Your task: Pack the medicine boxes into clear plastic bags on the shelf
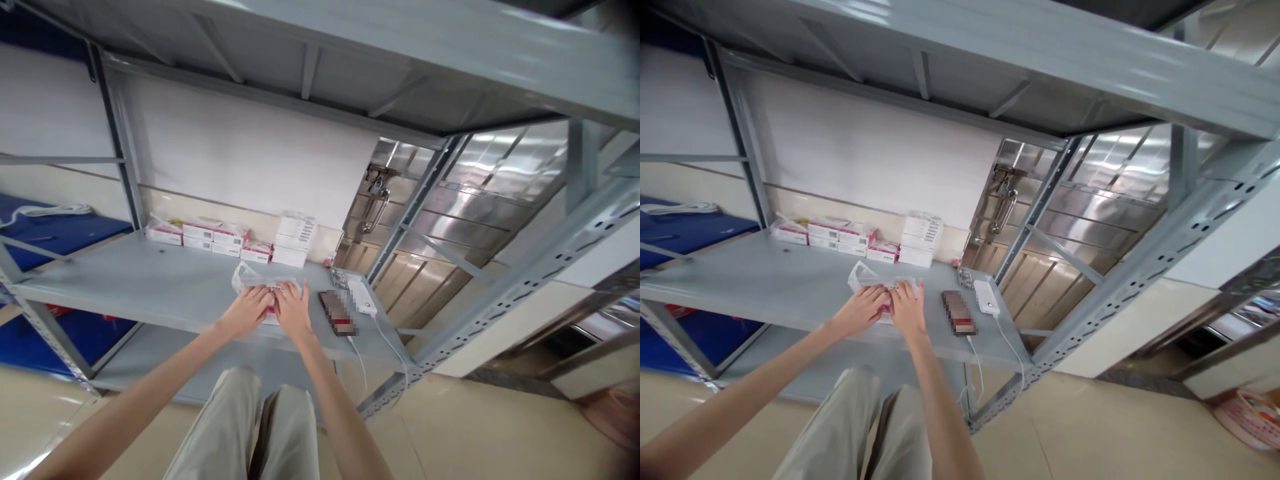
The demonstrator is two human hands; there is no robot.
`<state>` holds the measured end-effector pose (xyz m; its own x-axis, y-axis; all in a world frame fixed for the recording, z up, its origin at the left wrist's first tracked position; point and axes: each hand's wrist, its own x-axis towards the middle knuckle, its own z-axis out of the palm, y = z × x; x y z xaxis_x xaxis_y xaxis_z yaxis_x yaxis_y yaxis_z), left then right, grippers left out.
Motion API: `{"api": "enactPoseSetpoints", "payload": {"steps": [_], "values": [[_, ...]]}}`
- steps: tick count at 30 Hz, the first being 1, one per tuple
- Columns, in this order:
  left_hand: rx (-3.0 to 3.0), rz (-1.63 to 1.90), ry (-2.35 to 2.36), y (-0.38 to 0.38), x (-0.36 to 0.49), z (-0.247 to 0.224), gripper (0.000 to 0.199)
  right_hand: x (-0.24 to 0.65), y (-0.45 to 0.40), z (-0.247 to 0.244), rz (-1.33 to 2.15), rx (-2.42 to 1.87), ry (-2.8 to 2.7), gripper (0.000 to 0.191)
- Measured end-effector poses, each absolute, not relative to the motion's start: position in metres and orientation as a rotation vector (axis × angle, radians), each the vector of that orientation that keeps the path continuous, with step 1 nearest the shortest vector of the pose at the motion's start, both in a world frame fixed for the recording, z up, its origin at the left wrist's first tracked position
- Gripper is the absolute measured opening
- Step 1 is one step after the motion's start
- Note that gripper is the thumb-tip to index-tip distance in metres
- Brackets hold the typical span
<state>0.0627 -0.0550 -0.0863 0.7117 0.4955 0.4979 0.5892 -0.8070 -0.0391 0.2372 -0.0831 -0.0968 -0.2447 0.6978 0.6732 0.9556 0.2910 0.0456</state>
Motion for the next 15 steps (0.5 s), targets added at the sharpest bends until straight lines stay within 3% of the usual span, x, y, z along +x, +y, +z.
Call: {"api": "enactPoseSetpoints", "payload": {"steps": [4, 8, 15], "values": [[-2.757, -0.510, -1.091, -0.050, 0.056, -0.108, 0.028, 0.234, -0.077, -0.101, -0.573, -1.578, -2.210, 0.018], [-2.836, -0.384, -0.931, -0.066, 0.036, -0.120, 0.028, 0.247, -0.088, -0.105, -0.455, -1.575, -2.332, 0.021], [-2.965, -0.596, -0.945, -0.089, 0.017, -0.140, 0.034, 0.264, -0.106, -0.129, -0.169, -1.656, -2.154, 0.032]]}}
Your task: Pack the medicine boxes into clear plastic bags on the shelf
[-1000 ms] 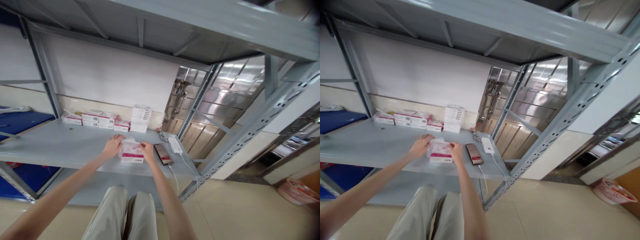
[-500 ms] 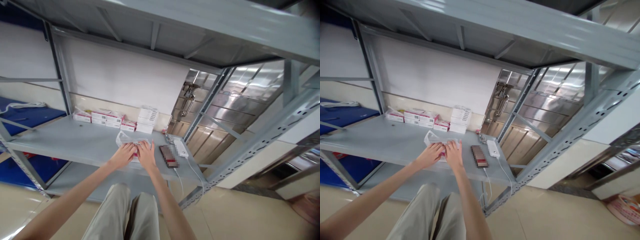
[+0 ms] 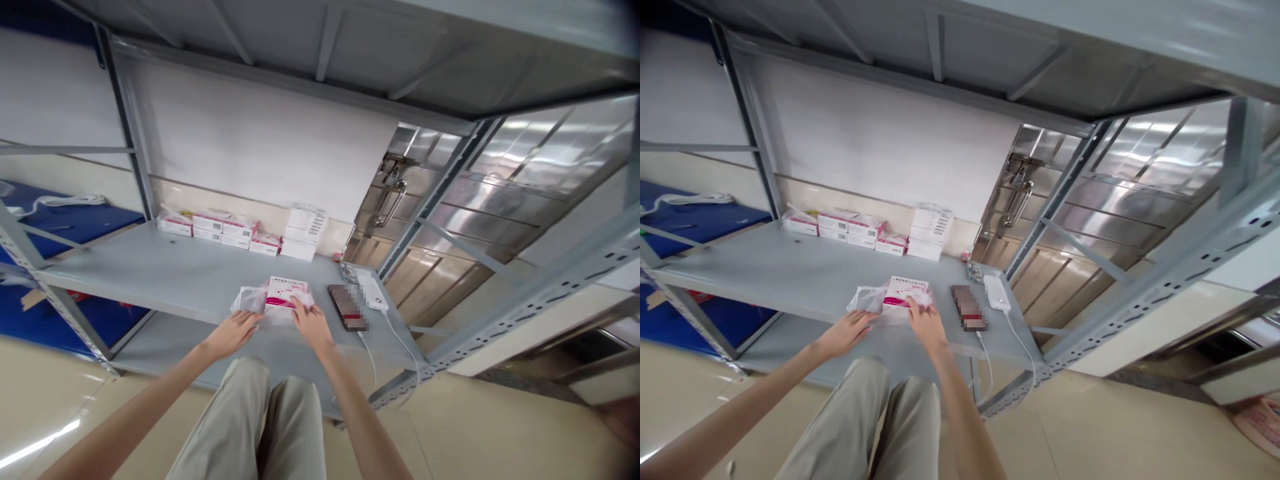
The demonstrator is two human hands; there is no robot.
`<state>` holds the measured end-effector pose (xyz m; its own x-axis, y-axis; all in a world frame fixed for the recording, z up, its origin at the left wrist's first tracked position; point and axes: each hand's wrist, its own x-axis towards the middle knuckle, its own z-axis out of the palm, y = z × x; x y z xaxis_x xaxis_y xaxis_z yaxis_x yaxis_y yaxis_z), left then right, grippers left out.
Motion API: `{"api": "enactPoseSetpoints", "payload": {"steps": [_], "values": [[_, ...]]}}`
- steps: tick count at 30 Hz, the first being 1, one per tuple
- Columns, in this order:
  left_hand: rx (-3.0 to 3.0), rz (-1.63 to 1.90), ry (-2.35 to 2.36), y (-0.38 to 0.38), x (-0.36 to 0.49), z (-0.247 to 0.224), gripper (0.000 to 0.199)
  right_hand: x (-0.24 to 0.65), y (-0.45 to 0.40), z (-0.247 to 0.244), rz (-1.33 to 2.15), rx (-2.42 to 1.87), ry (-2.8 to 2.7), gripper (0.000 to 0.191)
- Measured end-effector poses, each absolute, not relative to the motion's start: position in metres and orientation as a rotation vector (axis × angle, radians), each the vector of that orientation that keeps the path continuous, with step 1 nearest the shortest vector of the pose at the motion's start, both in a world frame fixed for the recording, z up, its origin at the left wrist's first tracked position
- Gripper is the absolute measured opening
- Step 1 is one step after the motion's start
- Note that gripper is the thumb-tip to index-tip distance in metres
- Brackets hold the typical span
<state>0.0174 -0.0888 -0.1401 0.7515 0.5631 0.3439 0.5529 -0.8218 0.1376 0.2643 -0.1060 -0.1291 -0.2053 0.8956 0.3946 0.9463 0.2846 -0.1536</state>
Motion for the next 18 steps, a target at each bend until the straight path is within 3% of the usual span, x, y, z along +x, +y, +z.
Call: {"api": "enactPoseSetpoints", "payload": {"steps": [5, 13, 18], "values": [[2.736, 0.672, 0.935, -0.082, 0.023, -0.147, 0.034, 0.270, -0.105, -0.136, -0.200, -1.576, -2.245, 0.029], [1.864, 1.049, 1.250, -0.048, 0.032, -0.155, 0.044, 0.280, -0.123, -0.153, -0.331, -1.306, -2.296, 0.030], [1.901, 0.982, 1.268, -0.029, 0.046, -0.138, 0.049, 0.295, -0.119, -0.159, -0.245, -1.479, -2.226, 0.033]]}}
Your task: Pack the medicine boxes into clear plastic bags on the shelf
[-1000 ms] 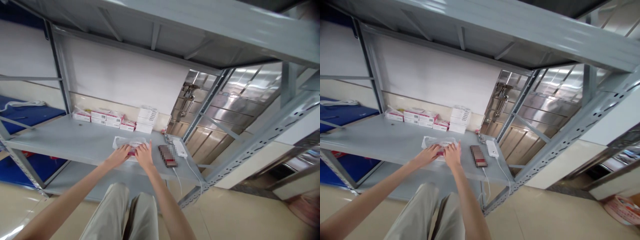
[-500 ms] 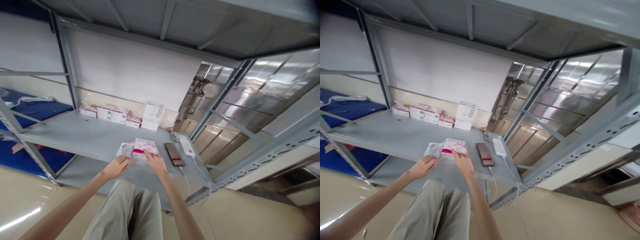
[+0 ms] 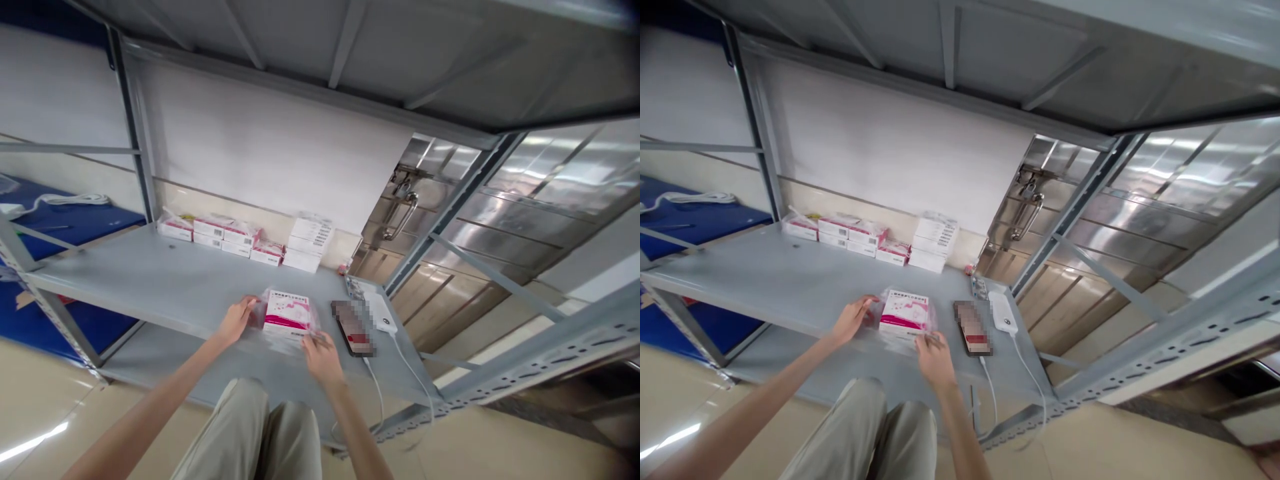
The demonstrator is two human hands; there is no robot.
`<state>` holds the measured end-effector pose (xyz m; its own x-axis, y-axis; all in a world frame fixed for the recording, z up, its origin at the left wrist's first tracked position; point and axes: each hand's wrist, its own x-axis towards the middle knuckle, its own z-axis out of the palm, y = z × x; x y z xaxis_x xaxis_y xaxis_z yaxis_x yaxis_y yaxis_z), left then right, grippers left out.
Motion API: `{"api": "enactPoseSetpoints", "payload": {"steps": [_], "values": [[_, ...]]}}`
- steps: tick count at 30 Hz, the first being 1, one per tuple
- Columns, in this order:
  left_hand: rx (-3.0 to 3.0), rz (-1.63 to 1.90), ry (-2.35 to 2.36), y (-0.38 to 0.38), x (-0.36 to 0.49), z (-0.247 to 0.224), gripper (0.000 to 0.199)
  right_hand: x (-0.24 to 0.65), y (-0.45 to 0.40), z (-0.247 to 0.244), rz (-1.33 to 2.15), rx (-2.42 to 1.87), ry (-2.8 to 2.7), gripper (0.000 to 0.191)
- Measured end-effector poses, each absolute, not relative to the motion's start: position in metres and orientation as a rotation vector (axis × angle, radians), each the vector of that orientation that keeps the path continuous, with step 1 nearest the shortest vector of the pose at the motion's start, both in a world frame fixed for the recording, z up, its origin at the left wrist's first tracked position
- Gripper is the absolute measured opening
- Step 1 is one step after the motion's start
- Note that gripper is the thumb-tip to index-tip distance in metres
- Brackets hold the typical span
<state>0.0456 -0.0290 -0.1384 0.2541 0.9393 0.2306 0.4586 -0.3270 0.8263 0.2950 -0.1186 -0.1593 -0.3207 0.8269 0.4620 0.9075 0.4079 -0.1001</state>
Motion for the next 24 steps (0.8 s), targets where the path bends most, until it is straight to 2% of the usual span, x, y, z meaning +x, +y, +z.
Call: {"api": "enactPoseSetpoints", "payload": {"steps": [4, 8, 14, 21, 24], "values": [[1.997, 0.920, 1.246, -0.013, 0.056, -0.134, 0.043, 0.305, -0.112, -0.163, -0.168, -1.713, -1.916, 0.037], [2.116, 0.931, 1.217, 0.007, 0.065, -0.146, 0.037, 0.309, -0.101, -0.168, 0.024, -1.756, -1.571, 0.047], [2.141, 0.973, 1.303, 0.030, 0.078, -0.169, 0.042, 0.315, -0.056, -0.158, 0.305, -1.711, -1.492, 0.039], [2.250, 0.618, 1.622, 0.019, 0.086, -0.155, 0.036, 0.308, -0.022, -0.159, 0.233, -1.848, -1.635, 0.031], [2.372, 0.499, 1.588, 0.001, 0.079, -0.152, 0.027, 0.304, -0.036, -0.172, 0.095, -1.816, -1.675, 0.036]]}}
